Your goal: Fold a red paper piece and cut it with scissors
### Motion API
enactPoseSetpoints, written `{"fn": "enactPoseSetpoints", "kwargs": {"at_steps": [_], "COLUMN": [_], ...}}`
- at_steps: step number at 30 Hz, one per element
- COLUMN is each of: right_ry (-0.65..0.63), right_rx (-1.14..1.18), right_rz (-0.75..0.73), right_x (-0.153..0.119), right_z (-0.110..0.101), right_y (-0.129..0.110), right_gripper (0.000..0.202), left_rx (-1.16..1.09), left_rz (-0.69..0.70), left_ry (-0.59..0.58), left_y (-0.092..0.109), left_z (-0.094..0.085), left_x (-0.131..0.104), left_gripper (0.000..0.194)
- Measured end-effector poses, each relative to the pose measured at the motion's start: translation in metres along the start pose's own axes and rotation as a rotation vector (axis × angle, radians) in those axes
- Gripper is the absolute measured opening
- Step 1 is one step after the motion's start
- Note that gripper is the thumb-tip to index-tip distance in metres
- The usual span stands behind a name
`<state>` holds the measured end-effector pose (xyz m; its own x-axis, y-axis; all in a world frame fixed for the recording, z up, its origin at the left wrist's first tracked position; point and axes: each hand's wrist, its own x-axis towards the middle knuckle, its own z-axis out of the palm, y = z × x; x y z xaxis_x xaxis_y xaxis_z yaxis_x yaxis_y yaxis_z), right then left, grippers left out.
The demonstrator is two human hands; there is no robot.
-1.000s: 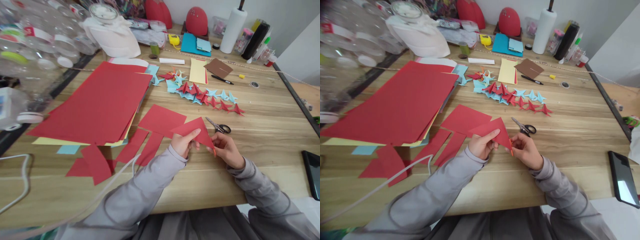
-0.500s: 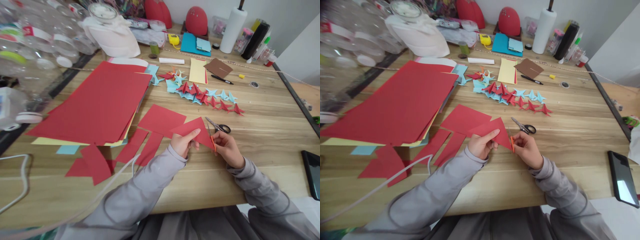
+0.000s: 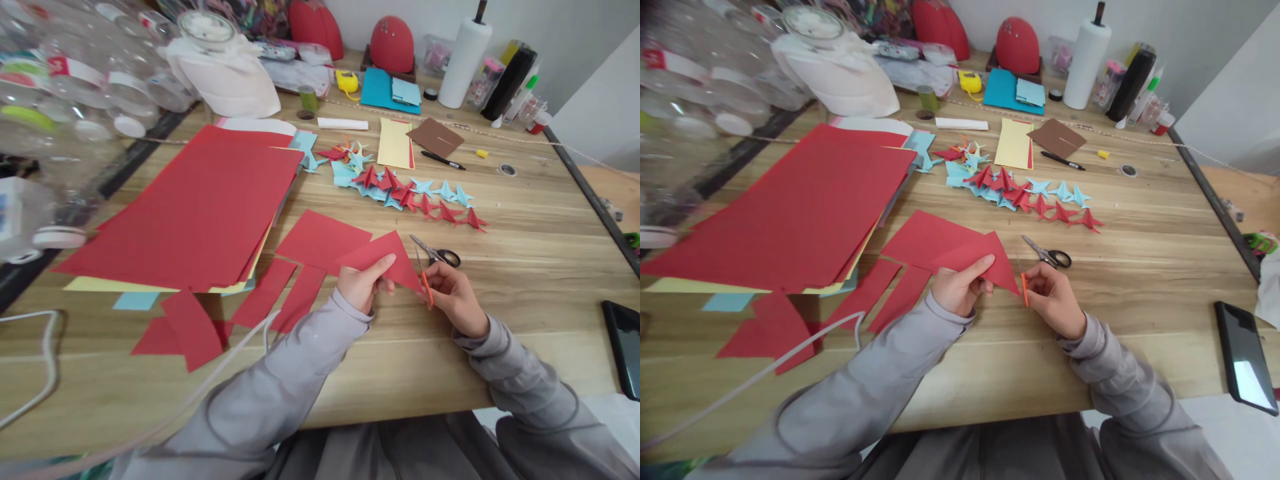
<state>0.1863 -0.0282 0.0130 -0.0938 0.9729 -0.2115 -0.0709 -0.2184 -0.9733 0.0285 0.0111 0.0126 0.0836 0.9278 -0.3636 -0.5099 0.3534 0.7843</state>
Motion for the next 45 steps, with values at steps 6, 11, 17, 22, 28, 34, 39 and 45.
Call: {"fn": "enactPoseSetpoints", "kwargs": {"at_steps": [6,11,17,22,28,34,39,45], "right_ry": [0.191,0.232,0.343,0.280,0.242,0.282,0.226,0.094], "right_rx": [0.070,0.075,0.070,0.106,0.130,0.096,0.002,-0.290], "right_rz": [-0.132,-0.049,-0.063,-0.051,0.016,-0.023,-0.086,-0.147], "right_x": [0.003,0.002,0.003,0.003,0.001,0.002,0.001,-0.006], "right_z": [0.001,0.004,-0.001,-0.001,0.007,0.003,-0.001,0.002], "right_y": [0.000,-0.003,-0.003,-0.001,-0.005,-0.006,-0.006,-0.004], "right_gripper": [0.039,0.042,0.038,0.036,0.044,0.041,0.036,0.038], "left_rx": [0.155,0.288,0.239,0.229,0.270,0.281,0.169,0.050], "left_rz": [0.039,0.052,0.098,0.120,0.079,-0.024,0.083,0.112], "left_ry": [-0.114,-0.227,-0.139,-0.128,-0.211,-0.299,-0.113,-0.020], "left_y": [-0.005,-0.007,-0.009,-0.010,-0.006,-0.007,-0.008,0.003], "left_z": [0.000,0.001,-0.005,-0.006,0.000,0.001,-0.004,-0.004], "left_x": [-0.003,-0.010,-0.002,0.000,-0.008,-0.010,-0.001,0.002], "left_gripper": [0.030,0.034,0.029,0.026,0.030,0.034,0.030,0.029]}}
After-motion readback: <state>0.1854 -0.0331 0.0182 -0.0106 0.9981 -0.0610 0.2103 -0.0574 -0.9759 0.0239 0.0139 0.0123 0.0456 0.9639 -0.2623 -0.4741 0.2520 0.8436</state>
